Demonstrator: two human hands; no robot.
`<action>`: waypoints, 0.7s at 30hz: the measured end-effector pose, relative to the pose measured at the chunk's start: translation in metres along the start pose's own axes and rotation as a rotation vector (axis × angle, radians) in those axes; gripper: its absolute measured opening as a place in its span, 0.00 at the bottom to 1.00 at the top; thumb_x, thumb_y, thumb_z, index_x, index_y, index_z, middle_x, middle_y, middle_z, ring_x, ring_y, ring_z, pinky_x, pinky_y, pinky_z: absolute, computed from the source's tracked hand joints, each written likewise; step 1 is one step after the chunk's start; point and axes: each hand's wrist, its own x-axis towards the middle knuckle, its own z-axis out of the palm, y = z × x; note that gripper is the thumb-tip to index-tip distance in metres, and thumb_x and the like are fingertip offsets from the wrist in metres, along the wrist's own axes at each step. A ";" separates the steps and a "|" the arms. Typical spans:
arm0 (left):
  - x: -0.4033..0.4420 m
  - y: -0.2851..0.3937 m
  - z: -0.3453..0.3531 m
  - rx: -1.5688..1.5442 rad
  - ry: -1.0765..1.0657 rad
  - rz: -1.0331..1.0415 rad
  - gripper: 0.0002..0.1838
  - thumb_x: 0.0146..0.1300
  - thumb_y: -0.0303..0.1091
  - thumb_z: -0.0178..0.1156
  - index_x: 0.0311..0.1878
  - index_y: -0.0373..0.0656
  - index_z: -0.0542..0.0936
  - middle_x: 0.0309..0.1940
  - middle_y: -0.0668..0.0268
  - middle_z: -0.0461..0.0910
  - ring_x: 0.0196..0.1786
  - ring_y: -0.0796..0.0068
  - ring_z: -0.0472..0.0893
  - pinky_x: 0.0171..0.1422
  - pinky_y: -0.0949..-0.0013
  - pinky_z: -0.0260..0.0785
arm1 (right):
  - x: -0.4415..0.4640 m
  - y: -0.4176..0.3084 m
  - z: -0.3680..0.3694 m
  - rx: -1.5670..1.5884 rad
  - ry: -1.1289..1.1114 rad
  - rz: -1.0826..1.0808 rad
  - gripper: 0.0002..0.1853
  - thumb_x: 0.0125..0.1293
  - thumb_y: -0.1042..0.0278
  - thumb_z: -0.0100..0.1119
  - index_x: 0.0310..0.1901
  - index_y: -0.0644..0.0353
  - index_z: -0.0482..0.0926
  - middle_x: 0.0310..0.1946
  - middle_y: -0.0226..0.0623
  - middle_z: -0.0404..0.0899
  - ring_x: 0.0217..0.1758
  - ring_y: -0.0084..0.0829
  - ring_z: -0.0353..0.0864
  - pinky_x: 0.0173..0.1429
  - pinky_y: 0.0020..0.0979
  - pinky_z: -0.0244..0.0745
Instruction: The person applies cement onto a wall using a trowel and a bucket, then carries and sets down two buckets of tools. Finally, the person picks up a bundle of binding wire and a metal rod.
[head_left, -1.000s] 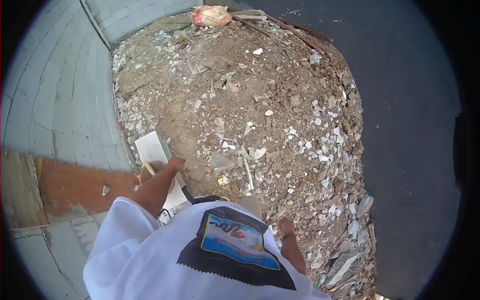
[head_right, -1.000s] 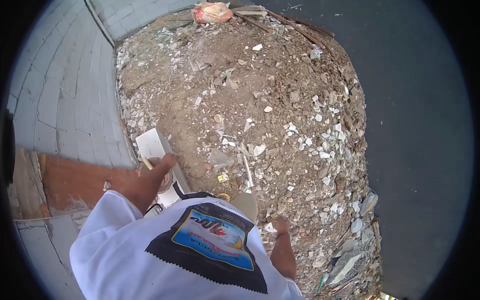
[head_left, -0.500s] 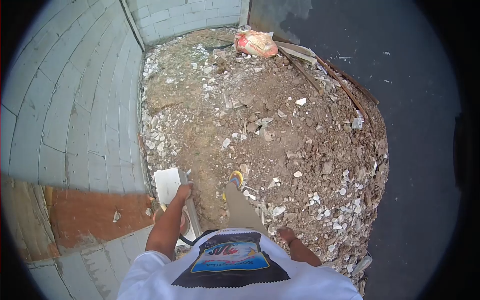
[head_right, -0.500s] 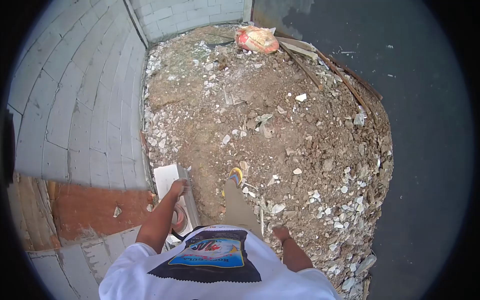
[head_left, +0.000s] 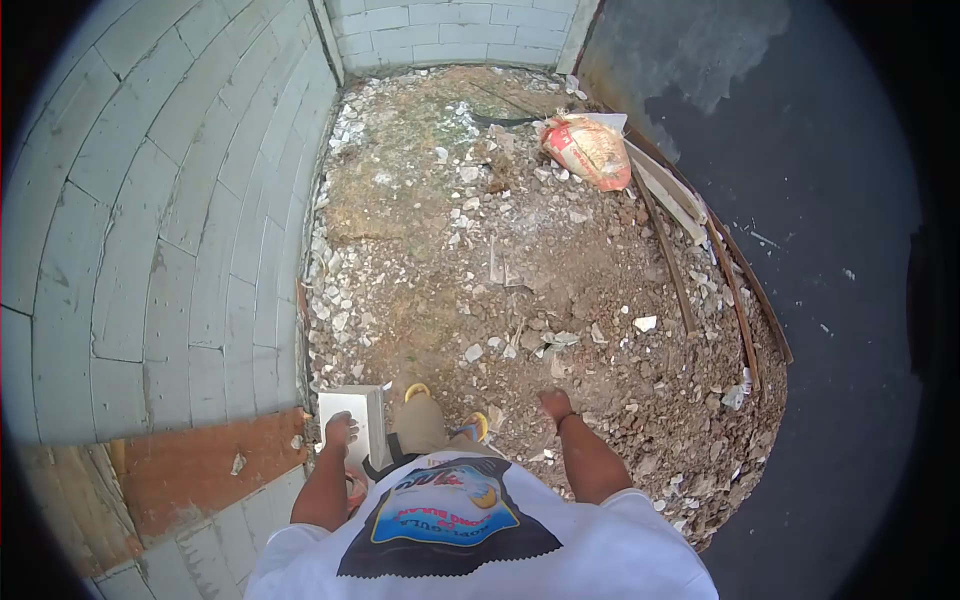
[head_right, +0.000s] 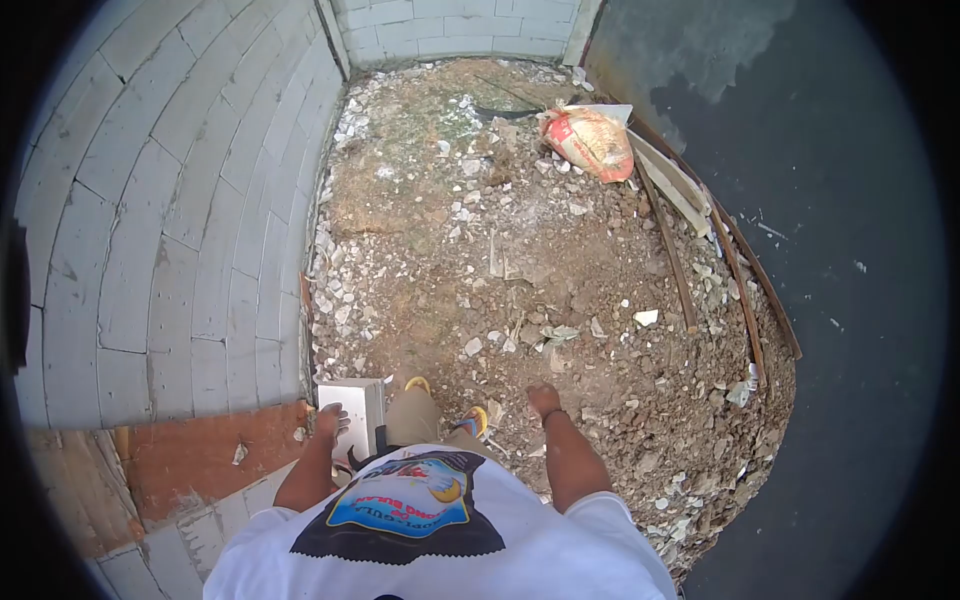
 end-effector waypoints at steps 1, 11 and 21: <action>0.013 -0.012 -0.005 0.016 0.037 -0.068 0.21 0.71 0.45 0.52 0.62 0.47 0.75 0.46 0.61 0.82 0.42 0.64 0.81 0.49 0.54 0.74 | 0.040 -0.010 -0.032 0.167 0.058 0.017 0.08 0.58 0.65 0.62 0.35 0.59 0.83 0.35 0.47 0.84 0.43 0.46 0.84 0.49 0.43 0.79; 0.146 0.146 -0.023 -0.243 0.252 -0.422 0.25 0.70 0.47 0.55 0.62 0.39 0.74 0.54 0.52 0.76 0.50 0.51 0.82 0.50 0.49 0.78 | 0.275 -0.032 -0.168 0.376 0.051 0.185 0.14 0.62 0.57 0.62 0.43 0.57 0.83 0.45 0.45 0.84 0.42 0.45 0.84 0.50 0.43 0.79; 0.363 0.650 0.037 -0.136 0.015 0.190 0.23 0.75 0.44 0.47 0.67 0.43 0.71 0.55 0.60 0.78 0.49 0.66 0.79 0.51 0.60 0.74 | 0.408 -0.005 -0.165 0.475 -0.234 0.379 0.12 0.61 0.62 0.57 0.43 0.54 0.85 0.44 0.47 0.85 0.49 0.48 0.85 0.56 0.45 0.79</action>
